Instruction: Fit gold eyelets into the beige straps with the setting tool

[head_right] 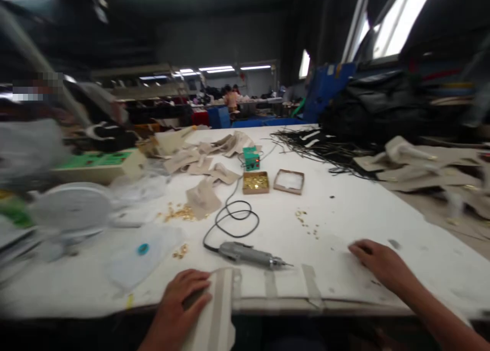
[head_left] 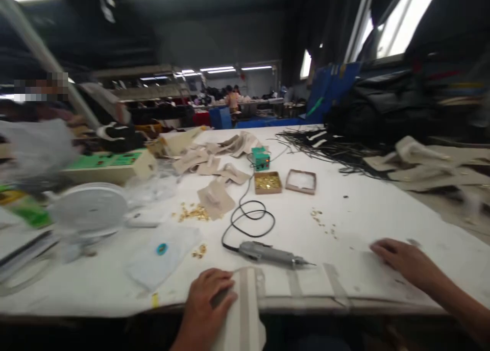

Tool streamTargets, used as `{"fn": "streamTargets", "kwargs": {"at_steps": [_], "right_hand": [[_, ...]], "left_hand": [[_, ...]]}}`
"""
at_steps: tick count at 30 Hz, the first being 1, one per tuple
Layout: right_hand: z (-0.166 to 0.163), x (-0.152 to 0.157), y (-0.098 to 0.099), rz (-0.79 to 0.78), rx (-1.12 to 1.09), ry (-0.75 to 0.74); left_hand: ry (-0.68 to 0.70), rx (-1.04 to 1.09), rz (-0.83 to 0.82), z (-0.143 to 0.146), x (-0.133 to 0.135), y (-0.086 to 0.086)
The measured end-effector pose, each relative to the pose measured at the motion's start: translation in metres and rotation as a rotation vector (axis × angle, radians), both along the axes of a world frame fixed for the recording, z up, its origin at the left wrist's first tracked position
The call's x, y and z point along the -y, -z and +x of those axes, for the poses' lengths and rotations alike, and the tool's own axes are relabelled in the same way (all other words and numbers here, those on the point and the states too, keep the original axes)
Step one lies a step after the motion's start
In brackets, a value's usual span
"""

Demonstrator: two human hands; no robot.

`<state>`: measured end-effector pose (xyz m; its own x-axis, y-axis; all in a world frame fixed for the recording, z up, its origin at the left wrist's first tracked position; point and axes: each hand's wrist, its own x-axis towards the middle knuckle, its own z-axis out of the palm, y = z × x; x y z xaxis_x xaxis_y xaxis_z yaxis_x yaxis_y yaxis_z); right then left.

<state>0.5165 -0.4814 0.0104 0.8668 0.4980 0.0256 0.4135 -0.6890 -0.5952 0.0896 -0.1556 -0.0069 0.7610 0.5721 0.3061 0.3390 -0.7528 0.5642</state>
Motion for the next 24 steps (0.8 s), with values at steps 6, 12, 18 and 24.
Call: {"fn": "streamTargets", "kwargs": {"at_steps": [6, 12, 18, 24], "right_hand": [[0.001, -0.017, -0.024, -0.075, -0.09, -0.021], [0.007, -0.054, -0.014, -0.128, -0.08, -0.126], [0.01, -0.064, -0.005, -0.22, -0.051, -0.141], [0.007, -0.068, -0.005, -0.286, 0.021, -0.083]], "left_hand": [[0.083, 0.029, 0.217, 0.013, -0.023, 0.01], [0.069, 0.005, 0.281, 0.012, -0.024, 0.012], [0.069, -0.017, 0.261, 0.011, -0.028, 0.021], [0.07, -0.03, 0.212, 0.012, -0.025, 0.016]]}}
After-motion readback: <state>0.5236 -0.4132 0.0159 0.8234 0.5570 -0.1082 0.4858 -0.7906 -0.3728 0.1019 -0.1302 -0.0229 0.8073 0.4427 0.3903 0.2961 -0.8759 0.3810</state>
